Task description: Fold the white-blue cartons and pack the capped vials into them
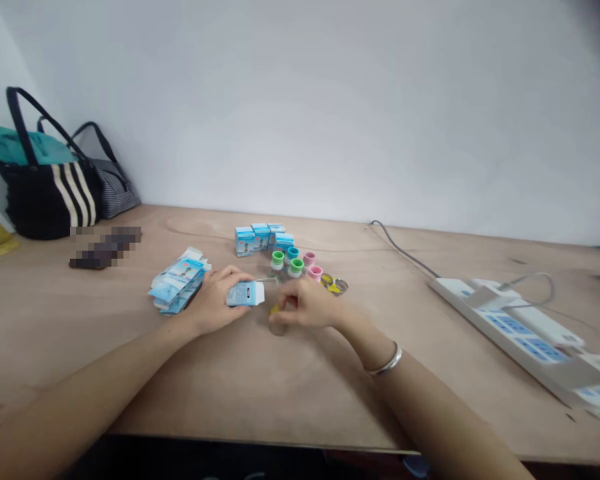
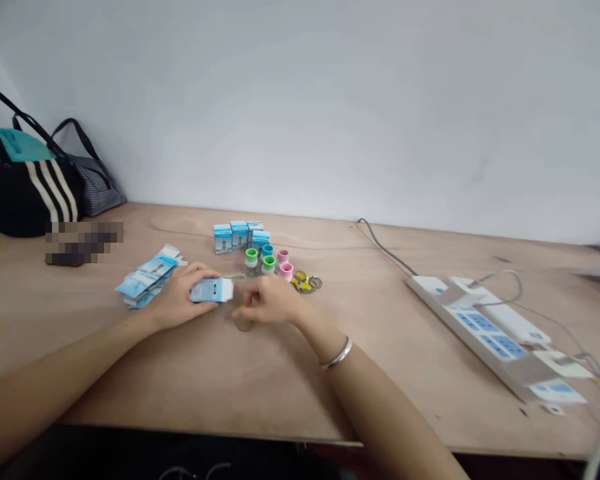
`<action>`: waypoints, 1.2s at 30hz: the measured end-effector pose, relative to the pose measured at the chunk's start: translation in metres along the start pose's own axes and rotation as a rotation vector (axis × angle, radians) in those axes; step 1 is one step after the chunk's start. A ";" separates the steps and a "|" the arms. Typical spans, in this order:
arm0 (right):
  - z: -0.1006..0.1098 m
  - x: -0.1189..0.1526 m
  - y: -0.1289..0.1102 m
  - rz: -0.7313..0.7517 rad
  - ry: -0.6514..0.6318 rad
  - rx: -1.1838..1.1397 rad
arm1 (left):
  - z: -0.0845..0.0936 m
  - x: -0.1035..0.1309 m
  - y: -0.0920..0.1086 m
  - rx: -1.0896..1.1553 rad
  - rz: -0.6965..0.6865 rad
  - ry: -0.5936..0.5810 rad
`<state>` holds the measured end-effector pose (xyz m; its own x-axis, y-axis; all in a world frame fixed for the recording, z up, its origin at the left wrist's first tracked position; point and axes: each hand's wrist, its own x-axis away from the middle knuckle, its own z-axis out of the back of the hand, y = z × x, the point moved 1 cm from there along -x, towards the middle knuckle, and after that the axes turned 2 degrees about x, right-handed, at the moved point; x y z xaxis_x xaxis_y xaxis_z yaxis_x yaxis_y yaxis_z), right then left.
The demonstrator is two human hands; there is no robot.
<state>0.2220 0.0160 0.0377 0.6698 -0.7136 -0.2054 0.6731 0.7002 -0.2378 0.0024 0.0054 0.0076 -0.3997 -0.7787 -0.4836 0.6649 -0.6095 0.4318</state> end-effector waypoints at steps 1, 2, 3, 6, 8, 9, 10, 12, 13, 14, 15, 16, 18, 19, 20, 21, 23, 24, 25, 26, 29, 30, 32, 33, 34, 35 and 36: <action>-0.003 0.004 -0.002 0.013 -0.068 -0.044 | -0.001 0.000 0.000 -0.017 -0.009 0.008; -0.006 0.008 -0.004 0.015 -0.107 -0.067 | -0.003 0.001 0.000 -0.029 -0.020 0.008; -0.009 0.010 -0.005 0.009 -0.127 -0.075 | -0.005 0.001 0.001 -0.033 -0.034 -0.001; -0.010 0.013 -0.009 -0.003 -0.156 -0.058 | -0.008 0.003 0.003 0.012 -0.086 -0.049; -0.006 0.015 -0.010 0.002 -0.192 -0.039 | -0.006 0.004 0.004 0.045 -0.102 -0.053; -0.003 0.016 -0.009 0.007 -0.220 -0.029 | -0.003 0.004 0.004 0.049 -0.101 -0.049; 0.002 0.018 -0.008 0.007 -0.249 -0.016 | -0.001 0.004 0.004 0.043 -0.097 -0.048; 0.012 0.023 -0.002 -0.027 -0.285 0.032 | 0.005 0.004 0.002 0.013 -0.082 -0.066; 0.017 0.025 0.002 -0.071 -0.273 0.073 | 0.007 0.004 0.000 -0.001 -0.074 -0.087; 0.023 0.028 0.006 -0.126 -0.245 0.119 | 0.008 0.004 -0.001 -0.010 -0.065 -0.111; 0.029 0.031 0.011 -0.189 -0.211 0.167 | 0.008 0.005 -0.003 -0.011 -0.056 -0.135; 0.034 0.033 0.017 -0.250 -0.185 0.209 | 0.008 0.005 -0.004 -0.009 -0.047 -0.159; 0.043 0.037 0.029 -0.374 -0.143 0.285 | 0.007 0.005 -0.005 0.003 -0.032 -0.191; 0.046 0.037 0.035 -0.437 -0.118 0.317 | 0.006 0.004 -0.005 0.009 -0.028 -0.201; 0.049 0.038 0.041 -0.508 -0.080 0.352 | 0.006 0.004 -0.004 0.013 -0.024 -0.207; 0.050 0.037 0.047 -0.569 -0.050 0.379 | 0.005 0.004 -0.004 0.014 -0.019 -0.212; 0.051 0.035 0.055 -0.647 -0.011 0.416 | 0.005 0.004 -0.003 0.012 -0.006 -0.223; 0.050 0.034 0.058 -0.664 -0.017 0.423 | 0.005 0.004 -0.003 0.008 0.001 -0.227; 0.049 0.033 0.060 -0.671 -0.028 0.424 | 0.005 0.004 -0.003 0.005 0.005 -0.228; 0.048 0.032 0.062 -0.674 -0.041 0.418 | 0.005 0.004 -0.003 0.004 0.006 -0.227; 0.049 0.033 0.063 -0.665 0.005 0.367 | 0.004 0.004 -0.004 0.003 -0.006 -0.185; 0.050 0.033 0.062 -0.654 0.077 0.355 | 0.003 0.004 -0.004 0.003 -0.008 -0.157; 0.051 0.033 0.056 -0.615 0.296 0.340 | 0.001 0.004 -0.006 0.005 -0.020 -0.105; 0.051 0.032 0.051 -0.577 0.423 0.322 | 0.000 0.003 -0.007 0.008 -0.038 -0.090; 0.048 0.030 0.045 -0.522 0.541 0.290 | -0.001 0.003 -0.008 0.009 -0.064 -0.079; 0.044 0.028 0.037 -0.446 0.640 0.240 | -0.003 0.003 -0.009 0.004 -0.096 -0.070; 0.038 0.025 0.028 -0.345 0.688 0.171 | -0.004 0.003 -0.009 -0.003 -0.130 -0.058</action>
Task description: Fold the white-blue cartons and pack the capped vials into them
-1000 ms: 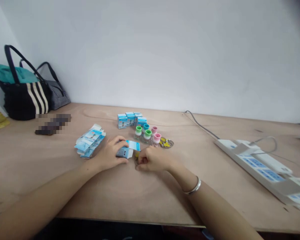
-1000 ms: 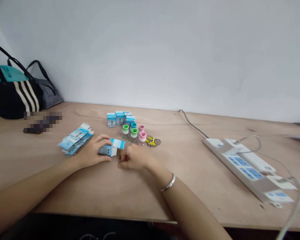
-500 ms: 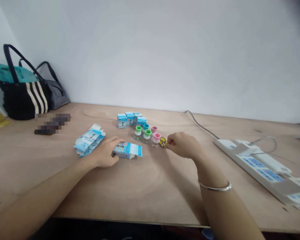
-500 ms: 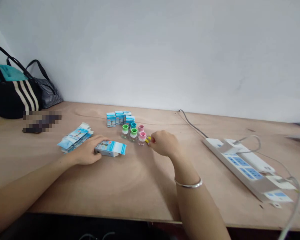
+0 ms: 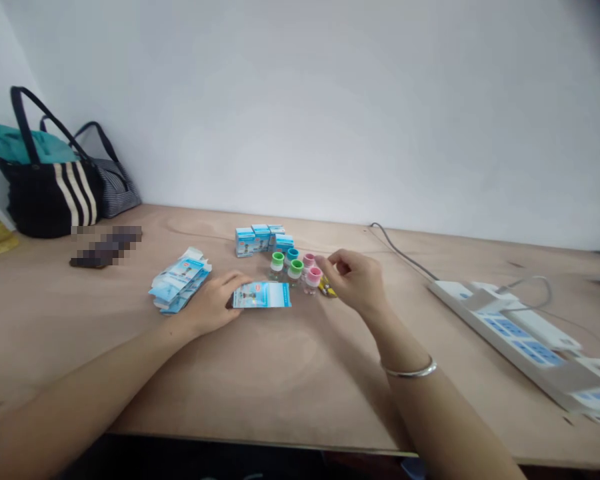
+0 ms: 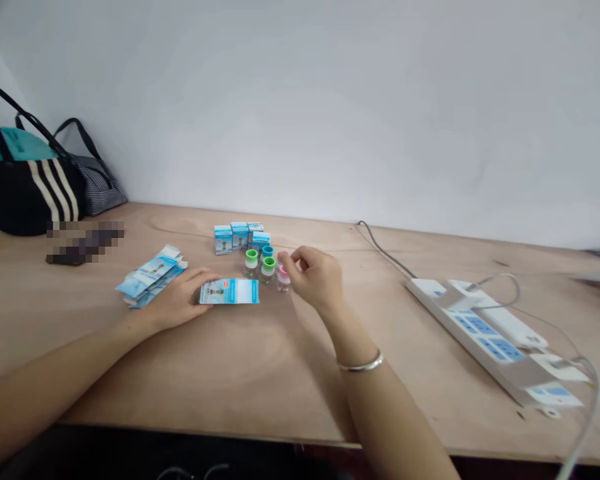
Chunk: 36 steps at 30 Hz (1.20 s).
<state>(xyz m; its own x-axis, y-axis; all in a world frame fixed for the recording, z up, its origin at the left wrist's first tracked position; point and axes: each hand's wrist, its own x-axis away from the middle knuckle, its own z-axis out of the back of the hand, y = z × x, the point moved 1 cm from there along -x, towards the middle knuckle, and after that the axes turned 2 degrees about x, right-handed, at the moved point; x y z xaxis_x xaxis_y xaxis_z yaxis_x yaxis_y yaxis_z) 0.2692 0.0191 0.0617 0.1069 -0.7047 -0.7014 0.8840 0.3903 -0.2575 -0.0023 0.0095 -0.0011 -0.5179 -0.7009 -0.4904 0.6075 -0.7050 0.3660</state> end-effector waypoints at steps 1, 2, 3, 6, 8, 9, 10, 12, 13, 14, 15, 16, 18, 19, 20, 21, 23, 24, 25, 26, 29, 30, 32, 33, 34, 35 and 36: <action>-0.006 0.005 -0.010 0.087 0.000 -0.098 | -0.001 0.000 -0.001 -0.010 -0.032 0.013; -0.012 0.010 -0.020 0.197 -0.033 -0.177 | -0.002 0.001 -0.001 -0.016 -0.059 0.022; -0.019 0.016 -0.030 0.302 -0.088 -0.229 | -0.003 0.002 -0.001 -0.013 -0.082 0.026; -0.038 0.032 -0.047 0.484 -0.266 -0.276 | -0.003 0.005 -0.001 0.068 -0.107 0.022; -0.047 0.040 -0.049 0.485 -0.334 -0.277 | -0.002 0.007 0.000 0.149 -0.090 0.024; -0.050 0.042 -0.048 0.467 -0.351 -0.281 | -0.002 0.008 0.000 0.187 -0.072 0.026; -0.052 0.043 -0.046 0.445 -0.361 -0.288 | -0.002 0.008 0.000 0.229 -0.047 0.027; -0.054 0.044 -0.042 0.401 -0.370 -0.316 | -0.005 0.009 -0.001 0.349 0.017 0.034; -0.054 0.043 -0.041 0.385 -0.381 -0.333 | -0.007 0.008 -0.002 0.427 0.057 0.044; -0.055 0.043 -0.040 0.375 -0.397 -0.350 | -0.010 0.008 -0.004 0.510 0.100 0.058; -0.055 0.042 -0.039 0.371 -0.415 -0.366 | -0.013 0.007 -0.006 0.589 0.144 0.076; -0.055 0.041 -0.039 0.371 -0.432 -0.381 | -0.017 0.006 -0.007 0.653 0.192 0.099; -0.055 0.039 -0.040 0.377 -0.454 -0.395 | -0.023 0.003 -0.010 0.726 0.294 0.147; -0.056 0.038 -0.040 0.379 -0.458 -0.395 | -0.026 0.002 -0.011 0.741 0.341 0.166; -0.056 0.038 -0.040 0.380 -0.461 -0.393 | -0.028 0.001 -0.012 0.746 0.379 0.181; -0.056 0.038 -0.040 0.381 -0.467 -0.391 | -0.029 -0.001 -0.012 0.743 0.407 0.191; -0.056 0.038 -0.040 0.381 -0.478 -0.390 | -0.031 -0.002 -0.012 0.720 0.431 0.204; -0.055 0.038 -0.040 0.378 -0.479 -0.393 | -0.030 -0.003 -0.011 0.704 0.433 0.209; -0.055 0.038 -0.040 0.375 -0.479 -0.398 | -0.029 -0.003 -0.010 0.687 0.434 0.214; -0.055 0.038 -0.040 0.372 -0.476 -0.406 | -0.028 -0.003 -0.009 0.673 0.435 0.215; -0.053 0.037 -0.041 0.349 -0.456 -0.430 | -0.021 -0.004 -0.006 0.654 0.430 0.187; -0.052 0.037 -0.041 0.333 -0.446 -0.437 | -0.019 -0.004 -0.005 0.658 0.422 0.165; -0.051 0.036 -0.041 0.292 -0.428 -0.448 | -0.016 -0.004 -0.005 0.679 0.407 0.124; -0.050 0.036 -0.041 0.275 -0.421 -0.452 | -0.015 -0.004 -0.006 0.698 0.404 0.111; -0.049 0.035 -0.040 0.267 -0.416 -0.456 | -0.015 -0.004 -0.006 0.723 0.405 0.106; -0.049 0.035 -0.040 0.272 -0.412 -0.461 | -0.016 -0.004 -0.007 0.749 0.406 0.107; -0.049 0.034 -0.039 0.286 -0.407 -0.464 | -0.017 -0.003 -0.007 0.774 0.401 0.109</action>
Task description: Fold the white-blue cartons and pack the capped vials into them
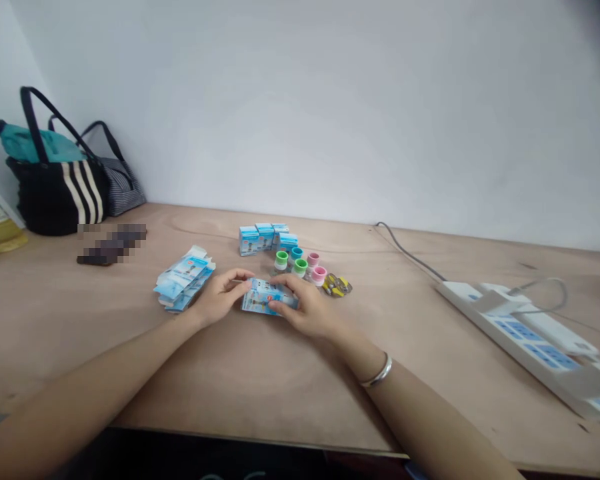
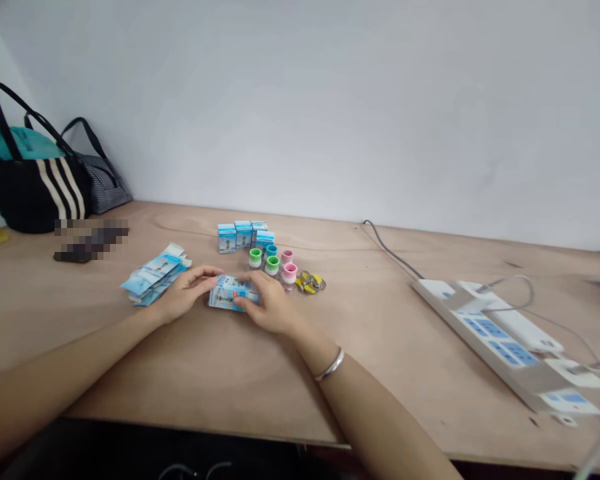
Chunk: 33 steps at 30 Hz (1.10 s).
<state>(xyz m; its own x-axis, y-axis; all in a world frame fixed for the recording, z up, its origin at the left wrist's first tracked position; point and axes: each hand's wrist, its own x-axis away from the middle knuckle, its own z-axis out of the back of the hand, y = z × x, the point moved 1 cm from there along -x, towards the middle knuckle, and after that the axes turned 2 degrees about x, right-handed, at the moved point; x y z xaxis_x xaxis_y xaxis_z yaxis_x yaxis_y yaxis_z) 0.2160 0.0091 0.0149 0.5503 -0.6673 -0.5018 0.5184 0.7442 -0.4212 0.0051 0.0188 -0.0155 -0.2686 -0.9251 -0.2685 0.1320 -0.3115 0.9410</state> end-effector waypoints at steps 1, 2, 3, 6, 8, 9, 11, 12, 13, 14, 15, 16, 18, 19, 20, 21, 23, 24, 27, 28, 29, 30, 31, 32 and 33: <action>0.000 0.000 0.001 0.020 0.005 0.006 | -0.001 0.000 -0.001 0.019 -0.012 -0.005; 0.000 0.000 0.002 0.040 0.014 0.019 | -0.001 0.001 -0.002 0.029 -0.033 -0.014; 0.000 0.000 0.003 0.058 0.026 0.038 | -0.002 0.001 -0.003 0.026 -0.064 -0.025; -0.002 0.001 0.004 0.097 0.053 0.119 | -0.002 0.004 -0.001 -0.064 -0.198 -0.048; -0.004 0.003 0.004 0.126 0.035 0.178 | -0.001 0.006 0.002 -0.182 -0.293 -0.049; -0.006 0.004 0.003 0.144 0.022 0.206 | -0.001 0.007 0.005 -0.247 -0.333 -0.043; -0.008 0.004 0.002 0.185 0.006 0.251 | -0.001 0.008 0.008 -0.364 -0.386 -0.026; -0.008 0.005 0.001 0.208 0.005 0.268 | -0.001 0.009 0.009 -0.404 -0.398 -0.013; -0.009 0.005 0.001 0.228 0.006 0.281 | -0.001 0.009 0.010 -0.426 -0.403 -0.001; -0.009 0.005 0.001 0.245 0.009 0.291 | -0.001 0.009 0.010 -0.428 -0.402 0.009; -0.009 0.004 0.001 0.256 0.010 0.298 | -0.002 0.009 0.009 -0.413 -0.394 0.012; -0.009 0.004 0.001 0.262 0.008 0.300 | -0.002 0.009 0.007 -0.384 -0.378 0.007; -0.009 0.004 0.001 0.260 0.001 0.291 | -0.003 0.008 0.003 -0.309 -0.323 -0.015; -0.009 0.004 0.002 0.255 0.000 0.284 | -0.003 0.008 0.001 -0.276 -0.293 -0.026; -0.008 0.004 0.002 0.247 0.002 0.278 | -0.004 0.008 -0.001 -0.251 -0.267 -0.033; -0.008 0.004 0.002 0.234 0.006 0.271 | -0.004 0.008 -0.002 -0.234 -0.250 -0.034; -0.007 0.005 0.002 0.196 0.009 0.241 | -0.004 0.009 -0.001 -0.214 -0.242 -0.025; -0.006 0.005 0.001 0.174 0.008 0.213 | -0.004 0.009 0.001 -0.206 -0.244 -0.023; -0.002 0.005 -0.001 0.096 -0.002 0.108 | -0.003 0.011 0.009 -0.218 -0.254 -0.061; -0.001 0.004 -0.002 0.063 0.005 0.082 | -0.003 0.012 0.012 -0.220 -0.257 -0.081; 0.001 0.004 -0.002 0.027 0.017 0.064 | -0.003 0.012 0.013 -0.216 -0.257 -0.097; 0.002 0.004 -0.003 -0.007 0.025 0.053 | -0.003 0.012 0.014 -0.204 -0.251 -0.104; 0.004 0.003 -0.003 -0.034 0.020 0.042 | -0.003 0.011 0.013 -0.181 -0.239 -0.102; 0.004 0.003 -0.003 -0.051 0.002 0.035 | -0.003 0.011 0.012 -0.153 -0.218 -0.098; 0.005 0.002 -0.003 -0.059 -0.020 0.034 | -0.003 0.009 0.010 -0.134 -0.190 -0.090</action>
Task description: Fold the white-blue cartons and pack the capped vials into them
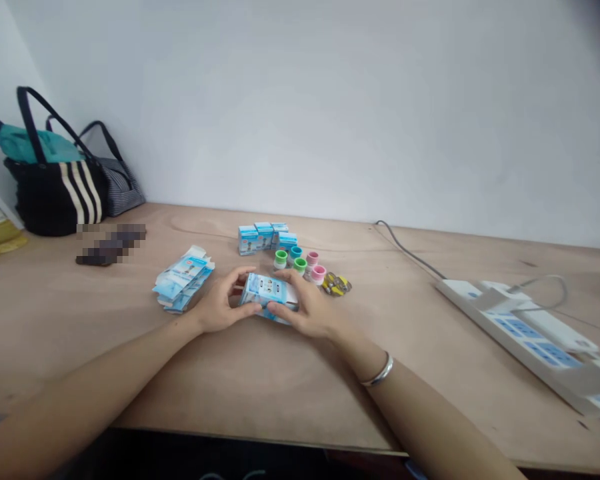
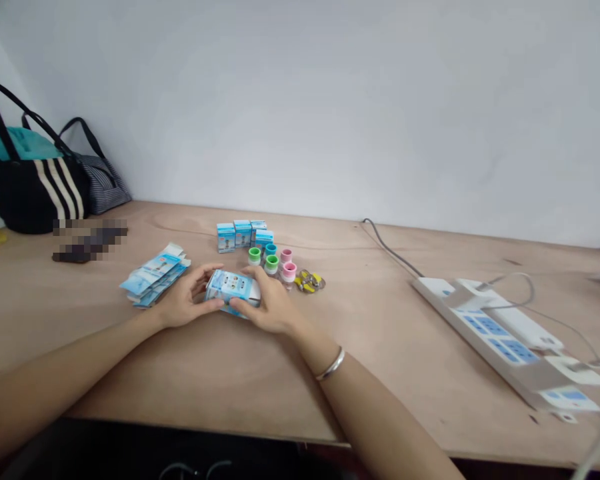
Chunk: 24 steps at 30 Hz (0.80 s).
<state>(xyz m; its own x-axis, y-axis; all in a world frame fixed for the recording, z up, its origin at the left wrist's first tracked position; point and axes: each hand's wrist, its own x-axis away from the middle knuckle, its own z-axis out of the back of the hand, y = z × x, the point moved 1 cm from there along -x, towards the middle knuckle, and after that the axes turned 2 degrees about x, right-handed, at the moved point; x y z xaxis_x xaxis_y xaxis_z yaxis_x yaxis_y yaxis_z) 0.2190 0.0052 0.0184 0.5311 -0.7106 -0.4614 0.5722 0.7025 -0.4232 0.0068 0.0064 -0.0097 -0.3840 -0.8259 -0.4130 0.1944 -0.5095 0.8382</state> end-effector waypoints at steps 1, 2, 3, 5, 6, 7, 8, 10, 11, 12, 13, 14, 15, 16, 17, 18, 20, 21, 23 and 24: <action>0.000 0.000 0.000 0.000 -0.019 0.010 | 0.000 -0.001 -0.003 0.007 0.032 0.009; 0.000 -0.001 0.000 0.007 -0.028 0.033 | -0.001 -0.002 -0.007 0.003 0.066 0.020; -0.001 -0.001 0.000 0.019 -0.024 0.068 | -0.001 -0.002 -0.010 -0.009 0.103 0.036; -0.003 -0.001 -0.002 0.053 0.005 0.160 | -0.002 -0.004 -0.015 -0.030 0.168 0.089; -0.004 -0.001 -0.004 0.074 0.007 0.203 | -0.002 -0.004 -0.015 -0.034 0.192 0.114; -0.006 -0.002 -0.006 0.092 0.004 0.240 | -0.002 -0.005 -0.015 -0.037 0.206 0.129; -0.008 -0.002 -0.007 0.103 0.002 0.271 | -0.002 -0.005 -0.013 -0.053 0.213 0.131; -0.011 -0.003 -0.010 0.105 0.007 0.312 | -0.001 -0.006 -0.008 -0.147 0.213 0.103; -0.013 -0.003 -0.010 0.098 0.009 0.320 | -0.001 -0.006 -0.006 -0.215 0.210 0.078; -0.013 -0.004 -0.010 0.088 0.010 0.320 | 0.000 -0.006 -0.004 -0.286 0.207 0.056; -0.013 -0.004 -0.009 0.078 0.011 0.314 | 0.000 -0.006 -0.003 -0.350 0.205 0.037; -0.013 -0.004 -0.007 0.069 0.010 0.304 | 0.001 -0.006 -0.004 -0.400 0.205 0.026; -0.012 -0.004 -0.006 0.059 0.009 0.294 | 0.001 -0.005 -0.005 -0.441 0.206 0.031; -0.011 -0.004 -0.004 0.049 0.008 0.285 | 0.001 -0.004 -0.007 -0.481 0.205 0.054; -0.010 -0.003 -0.002 0.041 0.006 0.277 | 0.001 -0.004 -0.009 -0.526 0.195 0.094; -0.010 -0.003 0.000 0.037 -0.001 0.269 | 0.001 -0.003 -0.011 -0.576 0.169 0.141; -0.009 -0.002 0.003 0.041 -0.026 0.257 | 0.001 -0.002 -0.013 -0.684 0.054 0.201; -0.009 -0.001 0.004 0.045 -0.040 0.256 | 0.001 -0.002 -0.012 -0.728 -0.028 0.197; -0.009 -0.001 0.004 0.056 -0.053 0.269 | 0.001 -0.002 -0.010 -0.753 -0.189 0.112; -0.009 0.000 0.003 0.067 -0.055 0.282 | 0.002 -0.002 -0.009 -0.736 -0.250 0.046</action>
<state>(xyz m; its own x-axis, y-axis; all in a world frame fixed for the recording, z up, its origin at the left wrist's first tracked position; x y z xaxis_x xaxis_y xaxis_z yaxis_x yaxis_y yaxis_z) 0.2148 0.0077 0.0107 0.6027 -0.6693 -0.4345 0.6816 0.7150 -0.1559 0.0040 0.0127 -0.0160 -0.4605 -0.6661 -0.5867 0.6621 -0.6980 0.2728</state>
